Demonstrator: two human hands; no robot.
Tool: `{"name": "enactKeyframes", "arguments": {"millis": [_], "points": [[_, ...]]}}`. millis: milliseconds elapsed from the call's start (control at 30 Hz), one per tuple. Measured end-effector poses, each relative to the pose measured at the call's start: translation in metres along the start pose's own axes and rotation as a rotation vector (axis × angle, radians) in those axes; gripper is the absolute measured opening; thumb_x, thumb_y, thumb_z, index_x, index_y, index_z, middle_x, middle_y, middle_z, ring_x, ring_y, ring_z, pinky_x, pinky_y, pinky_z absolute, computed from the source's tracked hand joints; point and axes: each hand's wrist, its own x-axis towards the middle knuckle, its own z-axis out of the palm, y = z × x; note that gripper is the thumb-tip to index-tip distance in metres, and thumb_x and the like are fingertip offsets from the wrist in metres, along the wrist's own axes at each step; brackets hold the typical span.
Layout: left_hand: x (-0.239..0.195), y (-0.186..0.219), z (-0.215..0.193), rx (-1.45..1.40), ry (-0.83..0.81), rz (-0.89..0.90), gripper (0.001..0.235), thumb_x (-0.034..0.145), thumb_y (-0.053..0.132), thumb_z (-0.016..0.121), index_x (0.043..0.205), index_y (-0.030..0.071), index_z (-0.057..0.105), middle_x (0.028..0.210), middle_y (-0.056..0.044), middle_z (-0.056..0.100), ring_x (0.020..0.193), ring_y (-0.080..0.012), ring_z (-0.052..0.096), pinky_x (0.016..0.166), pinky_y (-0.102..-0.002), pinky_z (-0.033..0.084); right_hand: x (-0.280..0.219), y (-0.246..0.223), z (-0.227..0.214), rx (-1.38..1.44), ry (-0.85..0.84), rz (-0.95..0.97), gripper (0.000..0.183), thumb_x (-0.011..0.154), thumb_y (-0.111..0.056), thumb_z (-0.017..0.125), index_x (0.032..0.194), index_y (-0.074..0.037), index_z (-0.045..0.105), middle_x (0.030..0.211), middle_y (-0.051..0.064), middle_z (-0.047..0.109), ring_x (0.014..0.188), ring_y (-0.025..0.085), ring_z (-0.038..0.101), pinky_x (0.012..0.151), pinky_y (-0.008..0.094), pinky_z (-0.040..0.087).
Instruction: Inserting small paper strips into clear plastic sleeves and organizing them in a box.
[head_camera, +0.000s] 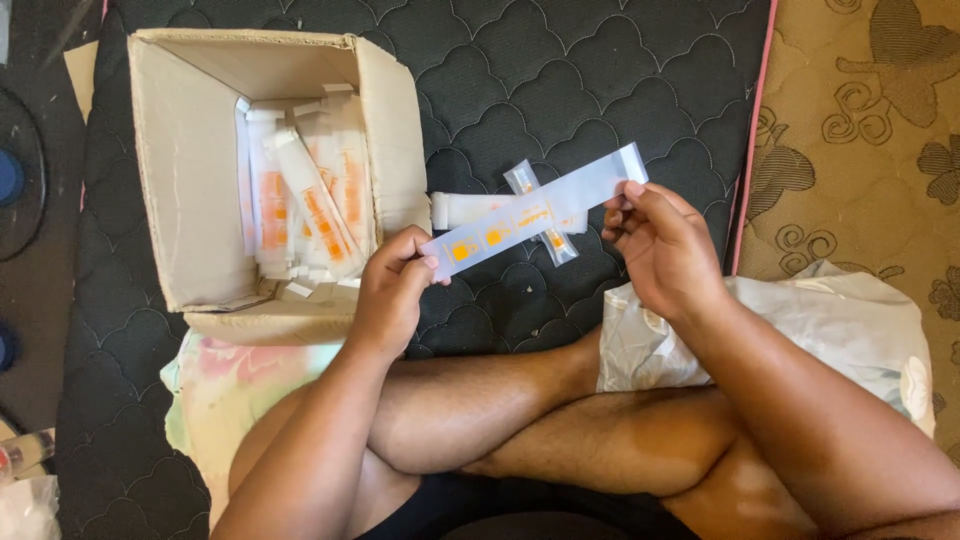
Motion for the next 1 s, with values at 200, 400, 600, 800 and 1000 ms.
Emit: {"name": "enactKeyframes", "arguments": {"millis": [200,400,600,800,1000], "points": [[0.001,-0.006,0.008,-0.030,0.106,0.052,0.008,0.095,0.009,0.059,0.089,0.004,0.055,0.081,-0.015,0.064,0.078,-0.0212,0.069,0.077,-0.032,0.053,0.006,0.002,-0.005,-0.011,-0.018,-0.037,0.009,0.099,-0.016,0.067,0.098,-0.008,0.070,0.087,0.009,0.069,0.081,0.017,0.065,0.079,0.031,0.055],[0.006,-0.005,0.021,-0.163,0.255,0.050,0.008,0.099,0.006,0.056,0.099,0.000,0.050,0.093,-0.013,0.056,0.083,-0.0248,0.071,0.088,-0.042,0.062,0.002,0.014,-0.013,-0.029,-0.054,-0.019,0.008,0.099,-0.015,0.064,0.096,-0.008,0.068,0.082,0.006,0.068,0.078,0.015,0.067,0.076,0.029,0.058],[0.012,0.002,0.023,-0.118,0.216,0.155,0.008,0.099,0.005,0.058,0.102,-0.001,0.056,0.087,-0.016,0.060,0.078,-0.0237,0.072,0.077,-0.038,0.064,-0.006,0.025,-0.007,-0.644,0.125,-0.305,0.033,0.095,-0.006,0.068,0.128,-0.002,0.065,0.103,0.005,0.060,0.087,0.010,0.050,0.075,0.022,0.044],[0.020,-0.021,0.029,0.242,-0.034,0.224,0.010,0.087,0.004,0.065,0.092,0.013,0.066,0.073,-0.001,0.061,0.062,-0.0096,0.056,0.054,-0.024,0.050,-0.008,0.023,0.020,-1.003,-0.413,-0.778,0.024,0.090,-0.006,0.072,0.113,-0.012,0.073,0.109,0.005,0.069,0.117,0.029,0.058,0.107,0.041,0.036],[0.011,-0.004,0.051,0.103,-0.156,0.130,0.014,0.094,0.011,0.062,0.080,0.014,0.065,0.055,-0.002,0.060,0.052,-0.0084,0.051,0.055,-0.025,0.046,-0.021,0.047,0.039,-0.697,-0.505,-0.381,0.017,0.106,-0.012,0.057,0.092,-0.009,0.066,0.072,-0.001,0.056,0.076,0.012,0.051,0.080,0.029,0.045]]}}
